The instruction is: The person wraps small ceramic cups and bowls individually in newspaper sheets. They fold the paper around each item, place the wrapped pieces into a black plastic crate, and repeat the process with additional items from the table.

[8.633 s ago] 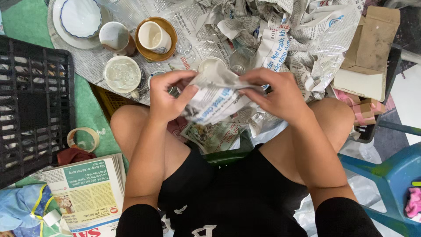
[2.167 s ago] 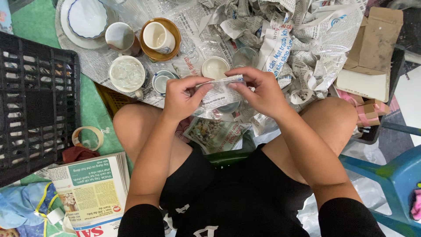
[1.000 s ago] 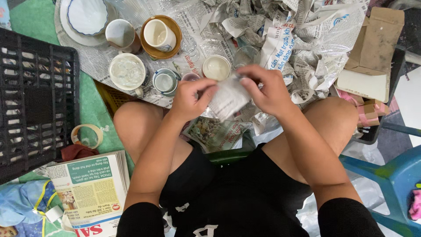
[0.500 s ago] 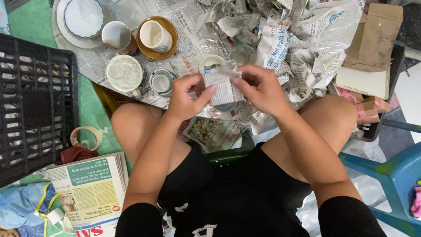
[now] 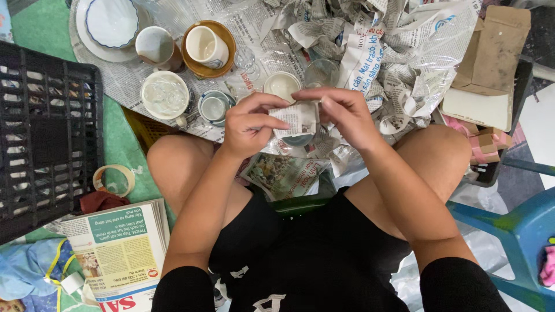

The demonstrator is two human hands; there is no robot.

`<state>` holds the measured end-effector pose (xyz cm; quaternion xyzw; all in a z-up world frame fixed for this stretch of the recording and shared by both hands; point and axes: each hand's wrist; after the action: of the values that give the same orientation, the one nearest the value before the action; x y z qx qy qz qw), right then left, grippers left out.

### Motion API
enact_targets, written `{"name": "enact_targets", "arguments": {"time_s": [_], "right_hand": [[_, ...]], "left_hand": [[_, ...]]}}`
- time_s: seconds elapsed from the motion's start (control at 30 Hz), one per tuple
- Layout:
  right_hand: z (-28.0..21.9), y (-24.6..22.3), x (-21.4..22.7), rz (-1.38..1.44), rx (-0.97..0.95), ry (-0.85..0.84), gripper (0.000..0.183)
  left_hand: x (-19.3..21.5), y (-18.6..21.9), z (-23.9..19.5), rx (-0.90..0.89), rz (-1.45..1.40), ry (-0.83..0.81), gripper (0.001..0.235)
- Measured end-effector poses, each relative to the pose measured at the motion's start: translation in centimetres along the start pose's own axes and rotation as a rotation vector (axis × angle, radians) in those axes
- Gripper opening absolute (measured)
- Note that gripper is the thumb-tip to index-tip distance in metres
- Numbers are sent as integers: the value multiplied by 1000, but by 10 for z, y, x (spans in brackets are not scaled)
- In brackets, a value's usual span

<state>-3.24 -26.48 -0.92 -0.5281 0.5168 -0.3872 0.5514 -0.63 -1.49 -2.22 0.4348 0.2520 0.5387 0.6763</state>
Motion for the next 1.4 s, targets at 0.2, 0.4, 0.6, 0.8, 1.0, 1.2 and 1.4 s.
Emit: {"name": "enact_targets", "arguments": {"time_s": [0.2,0.4,0.6,0.8,1.0,1.2,1.4], "right_hand": [[-1,-10,-11,-312,-102,5,34],[-3,-13,-10,-422,23,47,27],[-3,-12,-13,-428,91,62,30],[-5,-7,-13,-431,90,116,18],[-4,-9,-17,-502,149,92,16],[-5,-14,-21,-630,358,79,12],[-6,-7,-23,-607,225,157,14]], "left_hand": [[1,13,9,-20,117,-10,37],[4,26,15,190,82,21,37],[0,11,8,137,259,52,16],[2,8,6,191,191,45,14],[1,8,6,134,204,8,11],[-6,7,5,73,217,30,8],[-5,6,7,103,197,40,15]]}}
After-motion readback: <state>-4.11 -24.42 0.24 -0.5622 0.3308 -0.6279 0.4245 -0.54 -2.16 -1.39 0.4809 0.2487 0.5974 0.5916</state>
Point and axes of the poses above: each hand's wrist, its own z-axis towards the middle knuckle, its own x-axis out of the back of the hand, y = z × x, and after that the axes turned 6 degrees about y, right-handed
